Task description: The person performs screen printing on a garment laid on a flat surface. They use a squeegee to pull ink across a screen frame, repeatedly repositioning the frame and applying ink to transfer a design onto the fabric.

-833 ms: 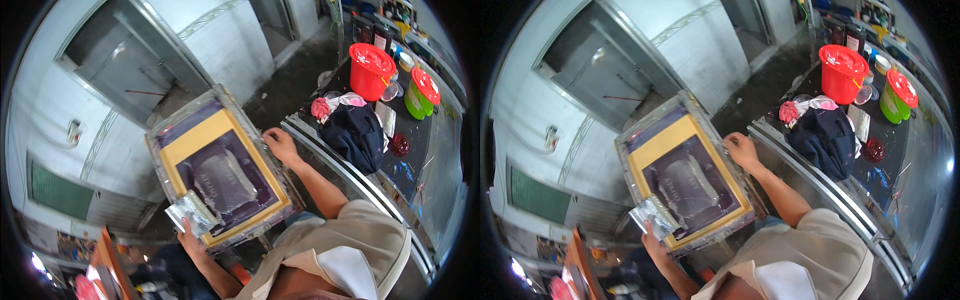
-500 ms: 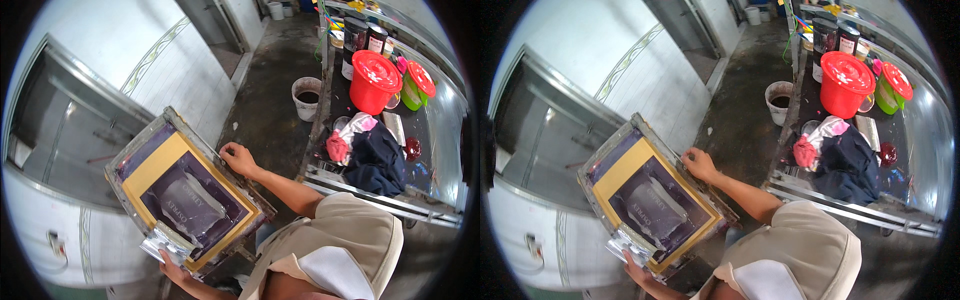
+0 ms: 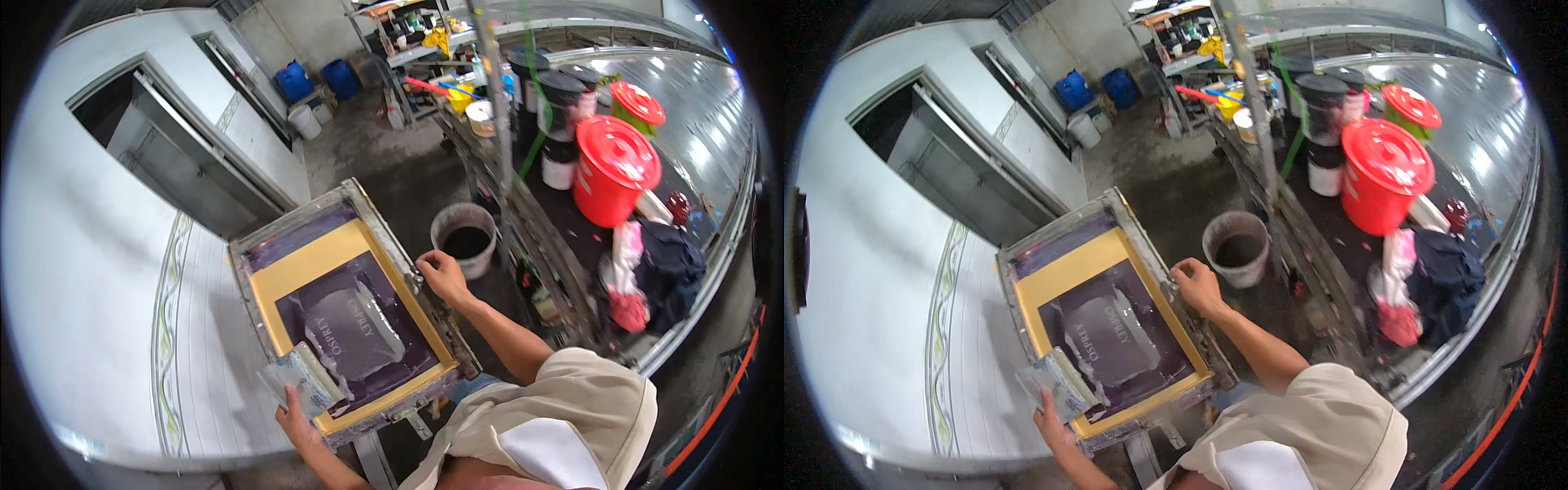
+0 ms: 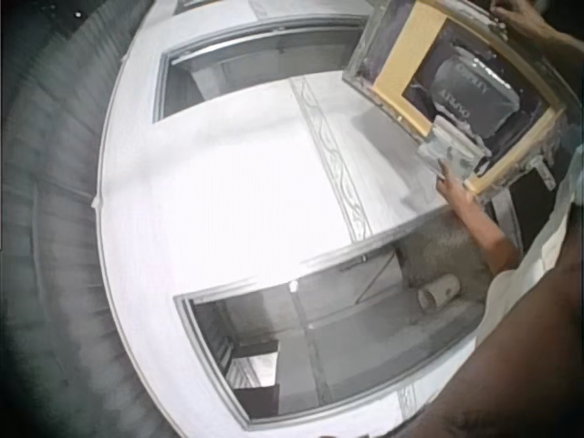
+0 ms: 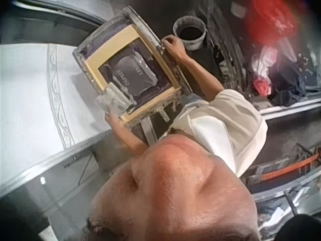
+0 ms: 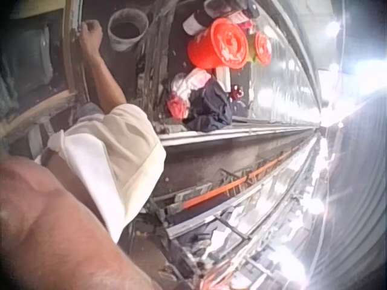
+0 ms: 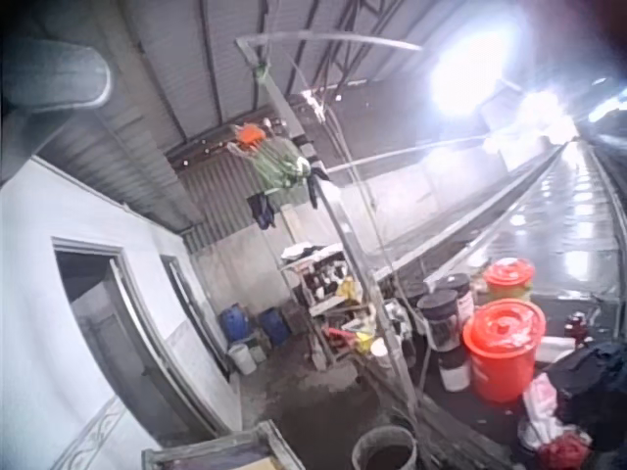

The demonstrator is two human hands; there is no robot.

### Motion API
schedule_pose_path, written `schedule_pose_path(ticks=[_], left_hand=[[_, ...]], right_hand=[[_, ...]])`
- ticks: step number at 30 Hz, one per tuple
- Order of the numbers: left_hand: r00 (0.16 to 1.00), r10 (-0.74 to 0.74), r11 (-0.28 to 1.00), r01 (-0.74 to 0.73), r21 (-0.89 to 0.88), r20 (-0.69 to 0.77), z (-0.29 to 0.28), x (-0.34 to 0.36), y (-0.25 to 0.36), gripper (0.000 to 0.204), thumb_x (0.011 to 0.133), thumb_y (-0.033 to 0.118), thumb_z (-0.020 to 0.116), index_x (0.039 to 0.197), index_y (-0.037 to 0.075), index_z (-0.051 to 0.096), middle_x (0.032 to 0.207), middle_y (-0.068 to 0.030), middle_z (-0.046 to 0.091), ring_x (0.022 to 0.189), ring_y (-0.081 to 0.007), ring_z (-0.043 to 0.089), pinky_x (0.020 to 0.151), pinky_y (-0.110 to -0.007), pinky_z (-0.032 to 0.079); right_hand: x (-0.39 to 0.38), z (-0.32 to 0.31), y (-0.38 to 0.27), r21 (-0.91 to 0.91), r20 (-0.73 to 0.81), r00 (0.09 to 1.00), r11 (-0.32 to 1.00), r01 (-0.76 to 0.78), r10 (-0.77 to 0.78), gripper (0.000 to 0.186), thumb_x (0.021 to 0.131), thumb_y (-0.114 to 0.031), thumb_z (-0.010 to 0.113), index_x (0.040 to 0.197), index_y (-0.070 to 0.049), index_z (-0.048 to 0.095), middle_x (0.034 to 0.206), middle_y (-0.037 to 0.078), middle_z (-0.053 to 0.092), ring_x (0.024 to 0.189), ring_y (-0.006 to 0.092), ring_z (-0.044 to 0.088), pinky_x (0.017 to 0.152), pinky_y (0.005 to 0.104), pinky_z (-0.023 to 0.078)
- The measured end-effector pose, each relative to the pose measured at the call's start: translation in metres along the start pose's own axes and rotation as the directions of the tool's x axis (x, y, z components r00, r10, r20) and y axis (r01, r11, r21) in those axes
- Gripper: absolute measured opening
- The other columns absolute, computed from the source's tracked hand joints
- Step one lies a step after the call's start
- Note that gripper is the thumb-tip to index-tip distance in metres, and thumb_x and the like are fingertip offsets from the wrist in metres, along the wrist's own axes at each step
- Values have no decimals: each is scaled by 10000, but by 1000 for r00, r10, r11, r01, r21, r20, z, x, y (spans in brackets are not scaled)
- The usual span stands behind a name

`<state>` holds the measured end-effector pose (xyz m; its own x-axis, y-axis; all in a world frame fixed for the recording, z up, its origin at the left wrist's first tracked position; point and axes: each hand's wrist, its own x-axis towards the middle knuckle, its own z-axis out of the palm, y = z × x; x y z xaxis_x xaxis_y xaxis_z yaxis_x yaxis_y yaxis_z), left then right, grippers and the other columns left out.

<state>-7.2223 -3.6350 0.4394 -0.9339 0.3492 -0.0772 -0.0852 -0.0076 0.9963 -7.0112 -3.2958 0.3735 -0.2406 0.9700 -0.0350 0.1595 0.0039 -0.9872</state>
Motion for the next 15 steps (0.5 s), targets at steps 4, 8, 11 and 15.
schedule_pose_path(ticks=[4, 8, 11, 15], left_hand=[[993, 46, 997, -52, 52, 104, 69, 146, 13, 542, 950, 325, 749, 1247, -109, 619, 1204, -162, 687, 1048, -244, 671, 918, -379, 532], [981, -117, 991, 105, 85, 152, 162, 266, 43, 608, 934, 365, 763, 1269, -116, 602, 1210, -183, 676, 1052, -270, 671, 912, -392, 543], [967, -117, 992, 102, 79, 228, 208, 367, 35, 665, 913, 396, 782, 1290, -115, 584, 1232, -188, 661, 1068, -277, 664, 925, -397, 543], [954, -114, 992, 97, 75, 276, 314, 512, 20, 685, 900, 380, 801, 1324, -102, 565, 1289, -184, 633, 1140, -268, 631, 937, -402, 532]], right_hand=[[104, 48, -21, -29, -50, 991, 992, -124, 122, 315, 911, -302, 671, 1085, -43, 714, 968, 144, 752, 824, 268, 716, 792, 378, 534], [230, 103, -7, -27, -211, 975, 998, 59, -64, 324, 893, -333, 693, 1069, -62, 722, 901, 124, 731, 837, 220, 683, 787, 363, 526], [298, 131, -36, -23, -179, 972, 987, -160, 153, 331, 899, -340, 684, 1087, -71, 720, 916, 129, 731, 839, 232, 687, 782, 366, 528], [431, 174, -28, -84, -374, 928, 996, -40, 5, 316, 898, -326, 684, 1087, -76, 724, 918, 115, 731, 812, 218, 679, 746, 377, 531]])
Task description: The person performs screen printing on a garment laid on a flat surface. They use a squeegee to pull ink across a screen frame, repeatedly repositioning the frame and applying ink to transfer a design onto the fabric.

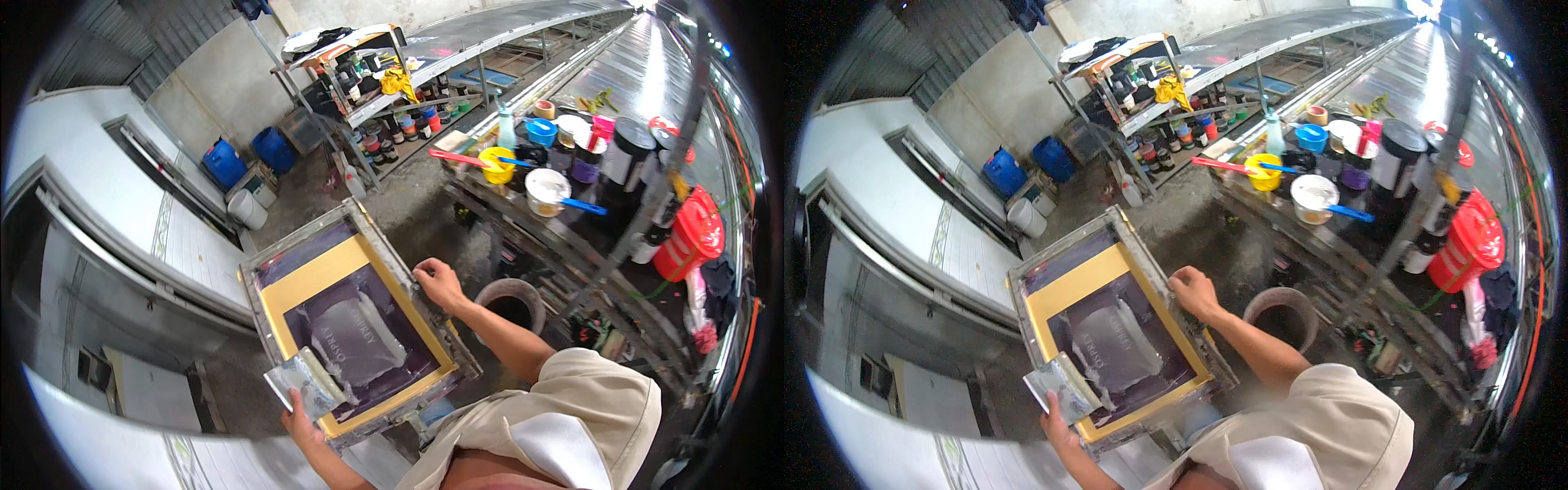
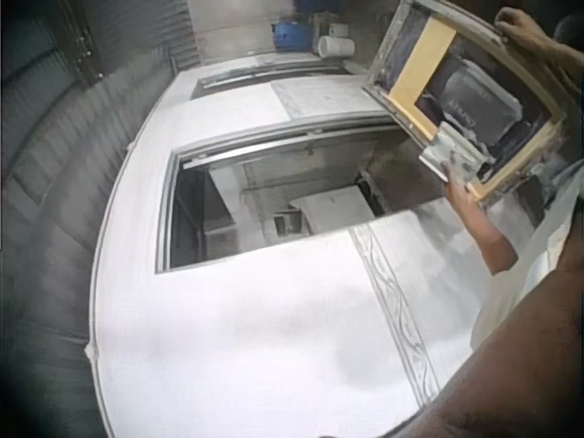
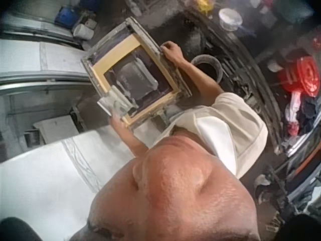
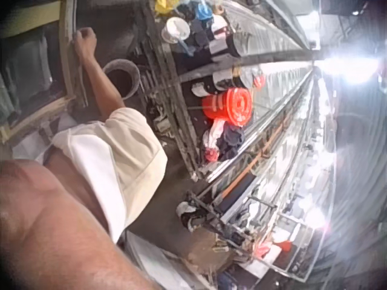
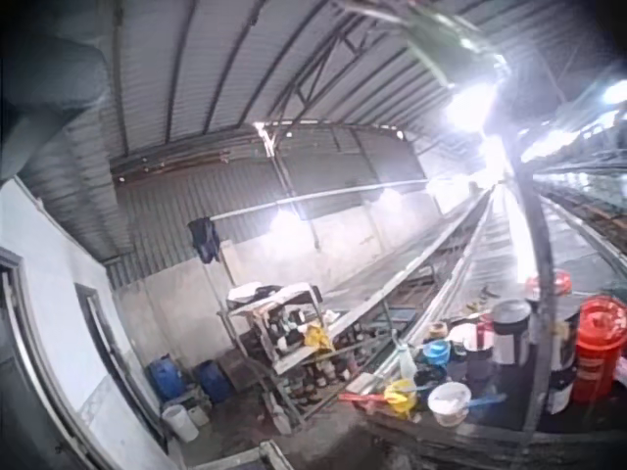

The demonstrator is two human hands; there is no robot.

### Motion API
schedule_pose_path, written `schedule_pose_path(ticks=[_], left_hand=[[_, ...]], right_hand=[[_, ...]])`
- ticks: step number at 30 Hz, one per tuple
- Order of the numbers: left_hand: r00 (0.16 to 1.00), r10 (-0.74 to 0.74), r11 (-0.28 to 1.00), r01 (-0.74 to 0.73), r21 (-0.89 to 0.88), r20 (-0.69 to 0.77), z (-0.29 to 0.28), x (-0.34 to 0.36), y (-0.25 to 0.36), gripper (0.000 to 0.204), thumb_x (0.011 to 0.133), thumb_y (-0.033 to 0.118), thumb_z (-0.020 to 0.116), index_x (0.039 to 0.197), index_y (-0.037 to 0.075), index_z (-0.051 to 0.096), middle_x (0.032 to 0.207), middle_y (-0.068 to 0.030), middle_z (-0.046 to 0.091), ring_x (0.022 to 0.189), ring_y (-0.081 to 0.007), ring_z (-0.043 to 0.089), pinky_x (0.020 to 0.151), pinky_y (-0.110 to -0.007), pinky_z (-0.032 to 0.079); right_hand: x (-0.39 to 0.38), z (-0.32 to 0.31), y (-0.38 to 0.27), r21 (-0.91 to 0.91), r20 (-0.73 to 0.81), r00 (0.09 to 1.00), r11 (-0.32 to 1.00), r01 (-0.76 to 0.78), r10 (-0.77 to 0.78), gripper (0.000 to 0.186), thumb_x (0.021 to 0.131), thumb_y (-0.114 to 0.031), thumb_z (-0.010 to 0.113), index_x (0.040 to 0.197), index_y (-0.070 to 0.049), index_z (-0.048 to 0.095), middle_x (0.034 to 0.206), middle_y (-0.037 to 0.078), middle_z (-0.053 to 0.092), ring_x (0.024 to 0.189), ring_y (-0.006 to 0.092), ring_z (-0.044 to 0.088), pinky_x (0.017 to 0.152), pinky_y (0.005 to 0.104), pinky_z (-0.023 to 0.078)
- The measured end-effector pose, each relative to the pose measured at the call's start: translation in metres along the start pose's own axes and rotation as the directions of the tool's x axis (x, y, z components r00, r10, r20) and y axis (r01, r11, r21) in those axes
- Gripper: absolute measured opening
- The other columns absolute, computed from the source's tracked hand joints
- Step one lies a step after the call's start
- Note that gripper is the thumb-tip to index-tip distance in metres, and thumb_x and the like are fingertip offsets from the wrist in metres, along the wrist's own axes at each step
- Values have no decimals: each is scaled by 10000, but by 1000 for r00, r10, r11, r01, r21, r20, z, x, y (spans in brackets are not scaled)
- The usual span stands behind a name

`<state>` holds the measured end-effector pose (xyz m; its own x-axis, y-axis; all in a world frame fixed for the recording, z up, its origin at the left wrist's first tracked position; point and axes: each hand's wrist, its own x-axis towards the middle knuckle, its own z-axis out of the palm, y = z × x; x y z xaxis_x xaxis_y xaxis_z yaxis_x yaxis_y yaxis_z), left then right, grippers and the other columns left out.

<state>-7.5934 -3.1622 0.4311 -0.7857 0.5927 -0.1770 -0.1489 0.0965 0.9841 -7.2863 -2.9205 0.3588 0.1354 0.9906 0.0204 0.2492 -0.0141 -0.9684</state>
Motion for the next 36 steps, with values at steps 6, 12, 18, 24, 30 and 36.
schedule_pose_path(ticks=[6, 12, 18, 24, 30, 36], left_hand=[[930, 71, 996, -83, 17, 359, 151, 217, 85, 633, 907, 380, 795, 1262, -111, 613, 1209, -180, 678, 1076, -261, 663, 958, -404, 517], [772, 212, 931, -346, 116, 599, 355, 364, 127, 500, 940, 350, 762, 1110, -114, 686, 1010, -97, 698, 884, -159, 611, 818, -325, 482], [495, 241, 820, -564, 98, 834, 627, 480, 144, 513, 947, 365, 758, 1154, -96, 673, 1062, -95, 706, 937, -152, 624, 869, -314, 491], [320, 150, 913, -409, -6, 935, 824, 522, 118, 466, 929, 366, 782, 1046, -78, 699, 950, -52, 688, 880, -109, 568, 814, -294, 471], [139, 175, 958, -254, -136, 975, 1020, 525, 67, 413, 945, 298, 773, 1073, -87, 699, 1010, -49, 686, 911, -105, 582, 827, -282, 468], [-29, 44, 981, -187, -48, 999, 1266, 487, 8, 401, 918, 317, 799, 1077, -44, 727, 977, -15, 700, 896, -87, 585, 814, -274, 461]], right_hand=[[161, 66, -10, 121, -190, 967, 981, -149, 170, 328, 897, -312, 671, 1090, -54, 731, 1091, 157, 743, 1050, 300, 697, 938, 402, 521], [292, 94, 17, 240, -449, 843, 949, -207, 297, 287, 914, -276, 667, 1072, -43, 724, 1024, 141, 754, 963, 281, 718, 895, 386, 532], [485, 86, 72, 309, -734, 598, 942, -131, 323, 241, 898, -211, 671, 1035, -21, 730, 1012, 112, 748, 981, 207, 692, 904, 346, 511], [612, 19, 96, 371, -814, 410, 912, -177, 411, 253, 896, -254, 688, 1027, -42, 734, 978, 111, 753, 940, 203, 697, 865, 341, 515], [730, -77, 148, 285, -928, 223, 954, -92, 299, 248, 898, -260, 697, 1020, -49, 741, 925, 59, 739, 882, 151, 666, 820, 330, 515], [822, -211, 169, 271, -958, 49, 949, -162, 282, 366, 886, -326, 692, 1098, -28, 718, 923, 138, 746, 879, 271, 704, 819, 402, 524]])
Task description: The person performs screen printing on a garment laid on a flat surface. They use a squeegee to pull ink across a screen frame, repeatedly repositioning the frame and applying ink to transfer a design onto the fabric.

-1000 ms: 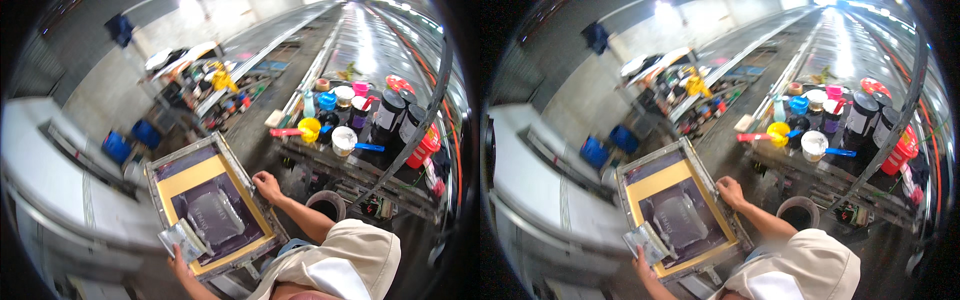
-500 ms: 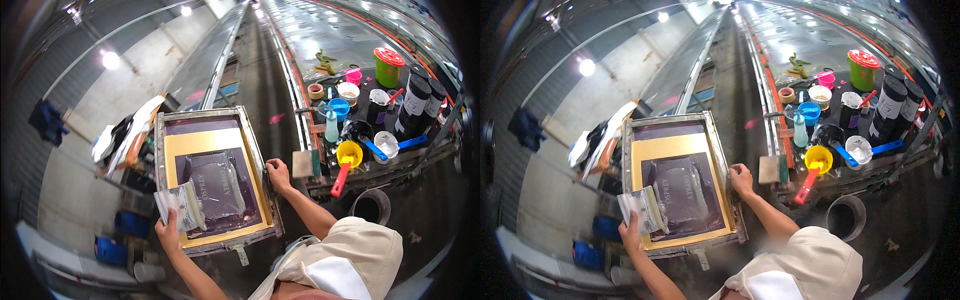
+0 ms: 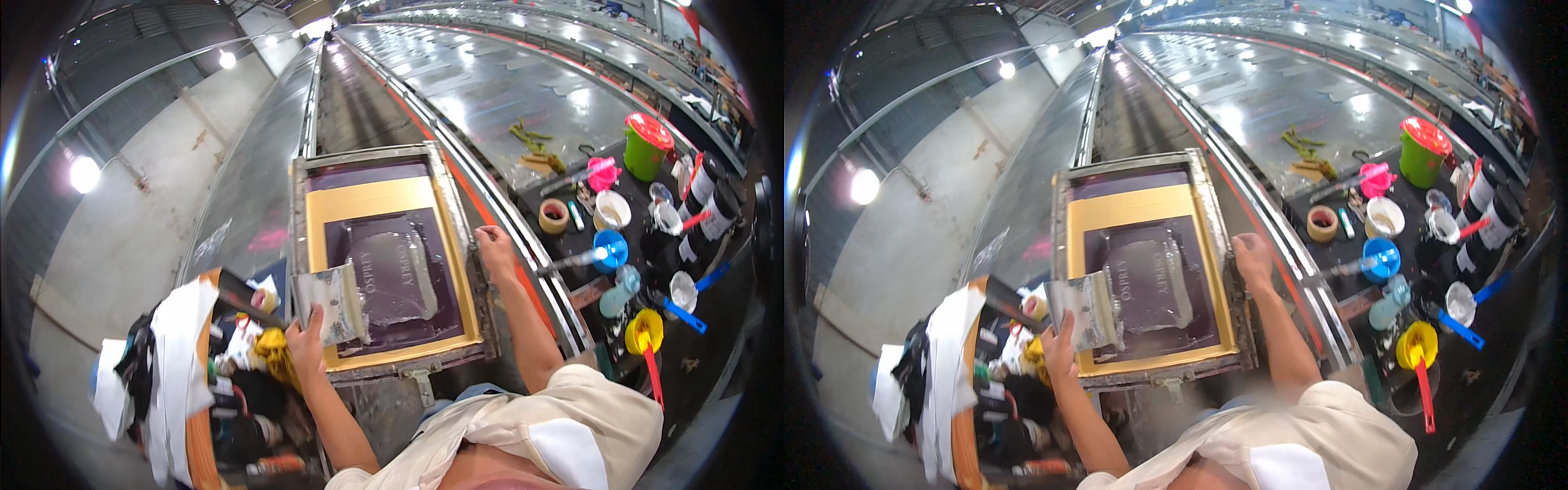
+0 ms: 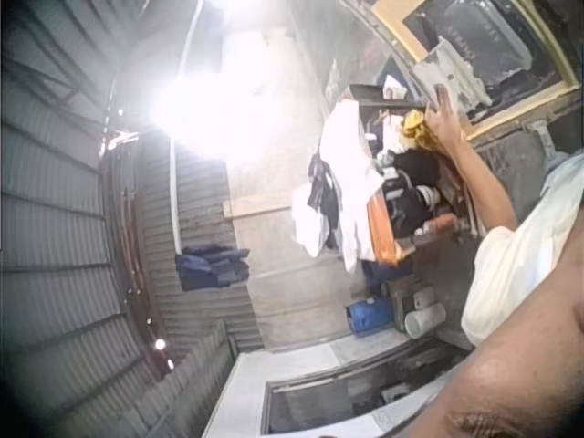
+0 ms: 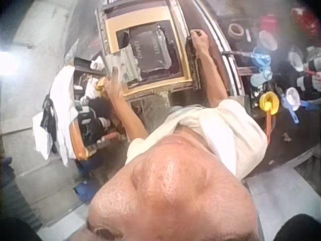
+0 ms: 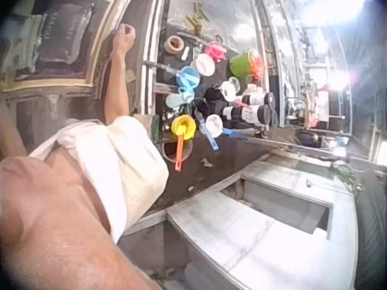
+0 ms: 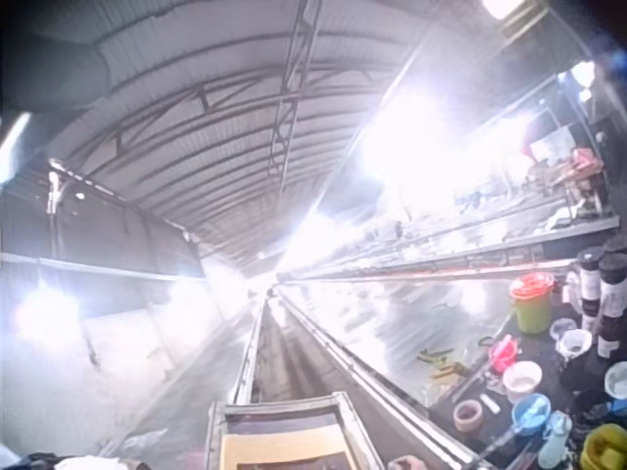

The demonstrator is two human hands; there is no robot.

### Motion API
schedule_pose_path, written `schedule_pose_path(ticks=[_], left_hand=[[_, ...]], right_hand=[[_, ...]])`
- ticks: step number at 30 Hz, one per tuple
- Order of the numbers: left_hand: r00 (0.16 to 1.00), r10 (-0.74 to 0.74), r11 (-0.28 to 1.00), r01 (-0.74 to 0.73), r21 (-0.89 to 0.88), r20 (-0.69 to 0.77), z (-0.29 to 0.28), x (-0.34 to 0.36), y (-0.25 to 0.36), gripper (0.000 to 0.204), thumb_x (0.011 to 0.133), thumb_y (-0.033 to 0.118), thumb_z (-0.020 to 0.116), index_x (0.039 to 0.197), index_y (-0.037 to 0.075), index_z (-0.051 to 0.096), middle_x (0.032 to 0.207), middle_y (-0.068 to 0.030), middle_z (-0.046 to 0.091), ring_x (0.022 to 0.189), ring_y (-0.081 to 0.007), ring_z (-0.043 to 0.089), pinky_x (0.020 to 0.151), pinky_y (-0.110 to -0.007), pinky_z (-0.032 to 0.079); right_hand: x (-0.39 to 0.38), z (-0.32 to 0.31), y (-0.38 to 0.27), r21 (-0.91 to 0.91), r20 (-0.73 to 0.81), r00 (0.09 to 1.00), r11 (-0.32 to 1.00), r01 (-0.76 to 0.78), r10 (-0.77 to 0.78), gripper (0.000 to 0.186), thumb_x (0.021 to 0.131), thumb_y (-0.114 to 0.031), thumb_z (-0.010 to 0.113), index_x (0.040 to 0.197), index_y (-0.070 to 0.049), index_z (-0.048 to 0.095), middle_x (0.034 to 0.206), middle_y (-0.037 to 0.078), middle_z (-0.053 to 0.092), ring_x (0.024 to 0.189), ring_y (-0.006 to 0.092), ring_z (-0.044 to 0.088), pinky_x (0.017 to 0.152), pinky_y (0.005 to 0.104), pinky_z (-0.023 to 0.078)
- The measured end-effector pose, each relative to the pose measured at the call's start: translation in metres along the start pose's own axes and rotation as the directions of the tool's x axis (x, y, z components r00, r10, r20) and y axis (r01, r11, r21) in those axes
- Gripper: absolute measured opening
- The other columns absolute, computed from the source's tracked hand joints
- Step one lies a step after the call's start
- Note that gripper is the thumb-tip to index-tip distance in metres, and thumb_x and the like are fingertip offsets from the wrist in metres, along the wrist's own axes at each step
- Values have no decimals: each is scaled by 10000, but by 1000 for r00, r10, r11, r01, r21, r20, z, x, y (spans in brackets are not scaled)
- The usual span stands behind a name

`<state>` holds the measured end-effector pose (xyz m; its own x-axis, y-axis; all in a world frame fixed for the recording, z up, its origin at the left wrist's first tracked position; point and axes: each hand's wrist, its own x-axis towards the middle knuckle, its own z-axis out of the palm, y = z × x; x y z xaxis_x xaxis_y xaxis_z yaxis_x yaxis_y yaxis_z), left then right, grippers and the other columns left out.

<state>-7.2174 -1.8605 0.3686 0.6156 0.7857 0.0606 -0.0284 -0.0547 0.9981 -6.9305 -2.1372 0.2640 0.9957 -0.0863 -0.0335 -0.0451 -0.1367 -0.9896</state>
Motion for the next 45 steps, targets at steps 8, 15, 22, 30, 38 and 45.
schedule_pose_path(ticks=[8, 15, 22, 30, 38, 45], left_hand=[[909, -151, 985, 172, -22, 388, 189, 273, -73, 477, 881, 358, 832, 1123, -42, 733, 1037, -39, 719, 941, -92, 613, 866, -280, 475], [716, -155, 978, 207, 5, 681, 416, 477, -138, 545, 847, 448, 841, 1078, -37, 747, 978, -46, 721, 934, -100, 620, 834, -301, 486], [462, -139, 952, 305, -9, 876, 604, 629, -159, 673, 789, 570, 837, 1106, -15, 733, 989, -94, 717, 930, -143, 640, 845, -327, 493], [144, -146, 965, 240, 109, 979, 813, 802, -206, 770, 760, 623, 835, 1144, -32, 709, 1068, -174, 723, 1022, -235, 669, 912, -380, 503], [-10, -100, 937, 336, 97, 995, 953, 950, -193, 573, 853, 447, 834, 1116, -50, 725, 1085, -136, 737, 1002, -176, 670, 907, -365, 512], [10, -204, 940, 280, 193, 979, 1015, 1105, -270, 547, 892, 396, 809, 1199, -39, 682, 1126, -81, 702, 1049, -144, 629, 931, -332, 483]], right_hand=[[177, 7, -2, 59, -371, 929, 998, 22, 2, 225, 946, -265, 684, 1030, -58, 710, 683, -22, 572, 549, 80, 493, 500, 276, 386], [356, 6, -1, 138, -567, 820, 990, 2, 77, 228, 973, -272, 664, 1092, -77, 669, 733, -16, 566, 510, 71, 483, 414, 258, 320], [482, 15, -32, 125, -732, 668, 990, -61, 134, 319, 969, -364, 664, 1145, -105, 603, 631, -27, 481, 439, 58, 378, 378, 245, 254], [609, 73, -15, 189, -852, 485, 980, -64, 196, 308, 983, -379, 639, 961, -72, 661, 569, -53, 387, 428, 51, 319, 384, 257, 205], [761, 168, -16, 204, -908, 371, 979, -12, 194, 242, 992, -280, 636, 943, -45, 666, 583, -55, 410, 436, 48, 333, 390, 250, 201], [889, 289, 50, 221, -921, 314, 973, -69, 231, 224, 962, -252, 668, 958, -30, 696, 617, -15, 513, 464, 68, 423, 402, 263, 298]])
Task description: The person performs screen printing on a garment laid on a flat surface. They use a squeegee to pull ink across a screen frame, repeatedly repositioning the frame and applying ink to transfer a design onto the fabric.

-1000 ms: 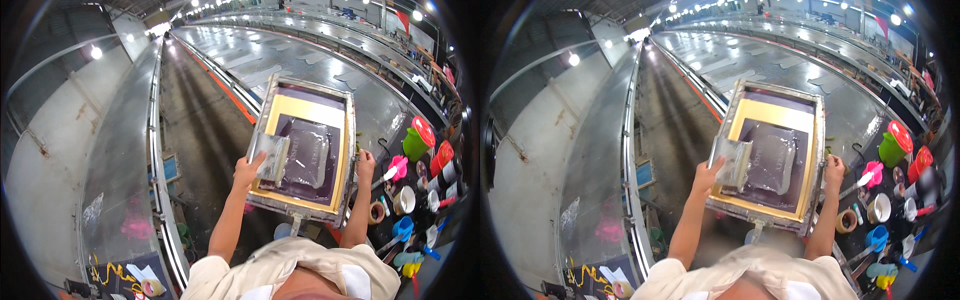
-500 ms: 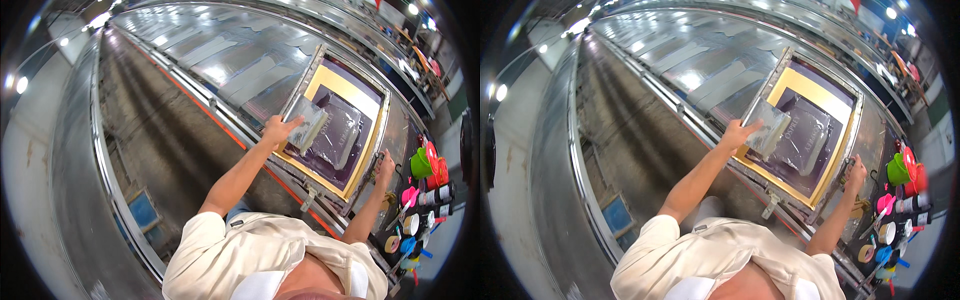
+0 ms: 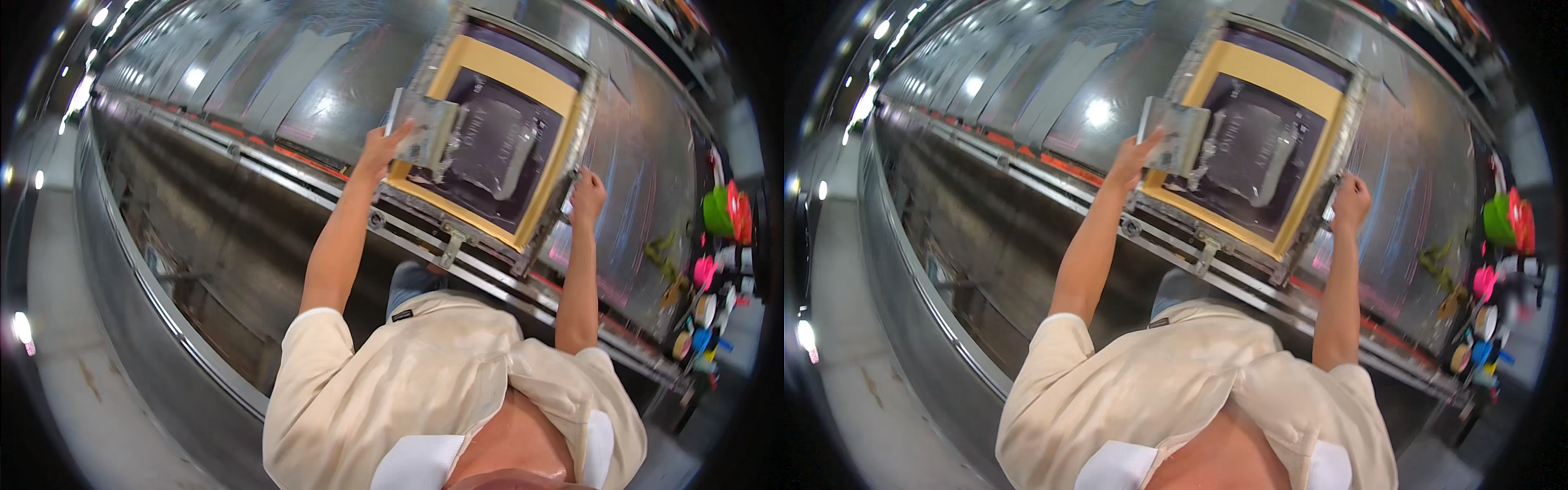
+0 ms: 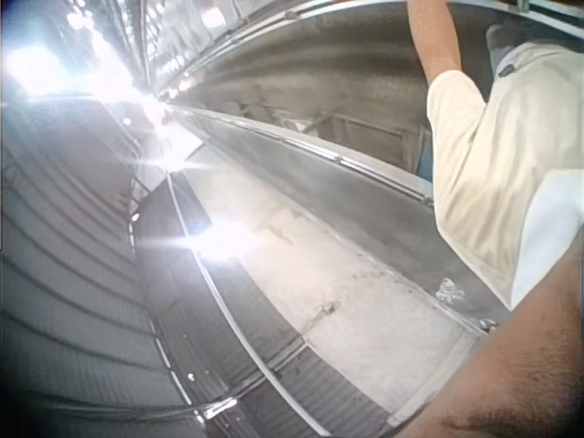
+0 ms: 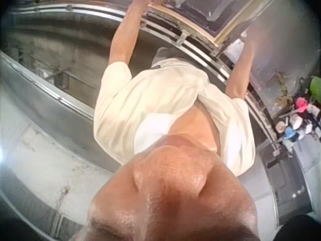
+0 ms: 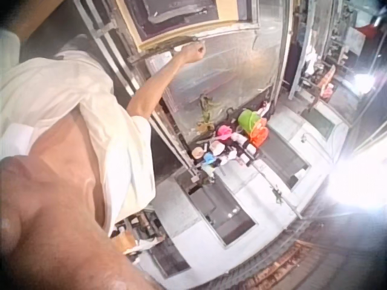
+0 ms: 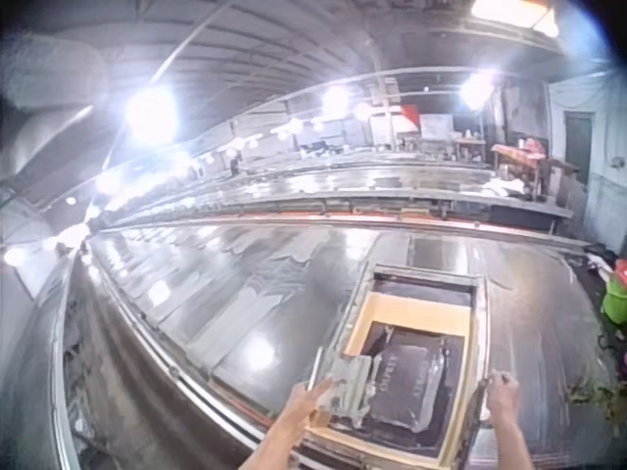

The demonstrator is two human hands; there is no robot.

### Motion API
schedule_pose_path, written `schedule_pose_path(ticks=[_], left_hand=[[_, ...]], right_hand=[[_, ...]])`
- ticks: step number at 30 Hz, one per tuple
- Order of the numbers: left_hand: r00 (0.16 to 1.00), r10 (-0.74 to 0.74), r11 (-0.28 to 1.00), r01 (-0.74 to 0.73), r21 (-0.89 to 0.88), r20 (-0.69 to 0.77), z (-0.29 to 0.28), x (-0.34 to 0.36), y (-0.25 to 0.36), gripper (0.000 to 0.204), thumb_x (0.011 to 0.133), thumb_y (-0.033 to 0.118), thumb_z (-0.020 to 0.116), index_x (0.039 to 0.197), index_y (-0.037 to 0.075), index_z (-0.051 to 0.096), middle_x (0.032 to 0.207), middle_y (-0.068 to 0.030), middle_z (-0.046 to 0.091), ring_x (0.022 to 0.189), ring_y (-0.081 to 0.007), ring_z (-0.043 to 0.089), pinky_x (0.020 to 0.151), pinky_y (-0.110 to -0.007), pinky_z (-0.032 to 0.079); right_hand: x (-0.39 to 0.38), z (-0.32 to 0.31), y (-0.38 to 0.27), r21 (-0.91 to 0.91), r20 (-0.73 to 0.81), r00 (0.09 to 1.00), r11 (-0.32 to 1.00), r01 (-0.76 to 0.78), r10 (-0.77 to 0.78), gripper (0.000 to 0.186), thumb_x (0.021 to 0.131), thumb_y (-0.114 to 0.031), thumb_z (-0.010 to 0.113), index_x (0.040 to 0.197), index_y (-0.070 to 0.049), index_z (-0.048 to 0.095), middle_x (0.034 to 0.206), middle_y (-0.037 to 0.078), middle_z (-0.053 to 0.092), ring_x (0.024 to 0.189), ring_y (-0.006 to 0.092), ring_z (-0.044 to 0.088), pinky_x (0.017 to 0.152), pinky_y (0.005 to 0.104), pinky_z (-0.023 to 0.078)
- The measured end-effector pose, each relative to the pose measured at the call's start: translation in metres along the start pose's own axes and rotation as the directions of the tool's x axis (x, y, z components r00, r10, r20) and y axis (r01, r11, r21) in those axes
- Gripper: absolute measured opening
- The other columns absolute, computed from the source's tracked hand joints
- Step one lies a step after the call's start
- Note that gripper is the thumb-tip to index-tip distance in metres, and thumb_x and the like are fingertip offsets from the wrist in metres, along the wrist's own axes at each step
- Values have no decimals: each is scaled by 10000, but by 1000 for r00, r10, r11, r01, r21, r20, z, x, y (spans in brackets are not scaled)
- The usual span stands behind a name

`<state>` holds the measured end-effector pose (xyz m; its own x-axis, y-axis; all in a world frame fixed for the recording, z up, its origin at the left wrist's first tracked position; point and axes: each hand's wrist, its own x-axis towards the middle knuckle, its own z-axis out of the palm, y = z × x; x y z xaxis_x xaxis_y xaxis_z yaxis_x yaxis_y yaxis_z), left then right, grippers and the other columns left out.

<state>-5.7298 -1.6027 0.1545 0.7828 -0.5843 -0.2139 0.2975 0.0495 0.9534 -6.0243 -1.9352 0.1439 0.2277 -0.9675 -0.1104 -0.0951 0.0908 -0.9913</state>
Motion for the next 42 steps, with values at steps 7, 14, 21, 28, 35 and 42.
schedule_pose_path(ticks=[7, 14, 21, 28, 35, 42], left_hand=[[996, 31, 997, -26, 67, -84, -45, 5, -10, 457, 913, 344, 792, 1155, -33, 702, 1074, -60, 705, 969, -141, 643, 864, -318, 502], [947, 291, 560, -50, 827, -139, 34, -37, 45, 438, 944, 386, 665, 1021, -46, 665, 950, -269, 690, 955, -448, 678, 889, -526, 497], [881, 473, 44, -30, 999, 6, 89, -76, 48, 338, 930, 346, 686, 961, 12, 643, 886, -215, 688, 850, -416, 681, 825, -519, 498], [784, 292, 67, -588, 806, 547, 98, -69, 89, 217, 781, 182, 781, 978, 123, 713, 927, -62, 731, 896, -286, 683, 875, -462, 458], [84, -52, -98, -992, 79, 995, 159, -13, 150, 320, 689, -11, 735, 951, 173, 725, 1042, 59, 718, 1116, -183, 589, 1021, -409, 323], [-24, -147, -3, -1000, -25, 989, 204, 2, 141, 262, 745, -8, 687, 923, 179, 724, 1031, 61, 715, 1090, -162, 595, 995, -434, 320]], right_hand=[[-32, 46, 15, -75, -55, 997, 996, -54, 50, 249, 935, -249, 690, 916, -4, 725, 720, 26, 634, 634, 90, 544, 569, 295, 426], [-27, 40, -15, -250, -112, 991, 963, -103, 77, 265, 930, -284, 684, 943, -27, 748, 751, 50, 680, 668, 122, 578, 636, 328, 469], [-29, 34, -39, -256, -143, 989, 967, -12, -26, 317, 881, -302, 701, 984, -5, 744, 877, 133, 752, 840, 244, 704, 784, 365, 531], [-28, 29, -65, -378, -113, 993, 926, -28, -16, 367, 881, -357, 669, 1012, -24, 751, 897, 208, 739, 884, 354, 716, 802, 428, 531], [-26, 10, -92, -417, -90, 994, 908, 20, -63, 388, 939, -383, 625, 1026, -20, 732, 941, 203, 734, 889, 379, 698, 806, 440, 520], [-29, -5, -128, -454, -41, 990, 880, -141, 137, 356, 967, -368, 610, 1059, -40, 716, 947, 188, 734, 919, 391, 688, 835, 454, 518]])
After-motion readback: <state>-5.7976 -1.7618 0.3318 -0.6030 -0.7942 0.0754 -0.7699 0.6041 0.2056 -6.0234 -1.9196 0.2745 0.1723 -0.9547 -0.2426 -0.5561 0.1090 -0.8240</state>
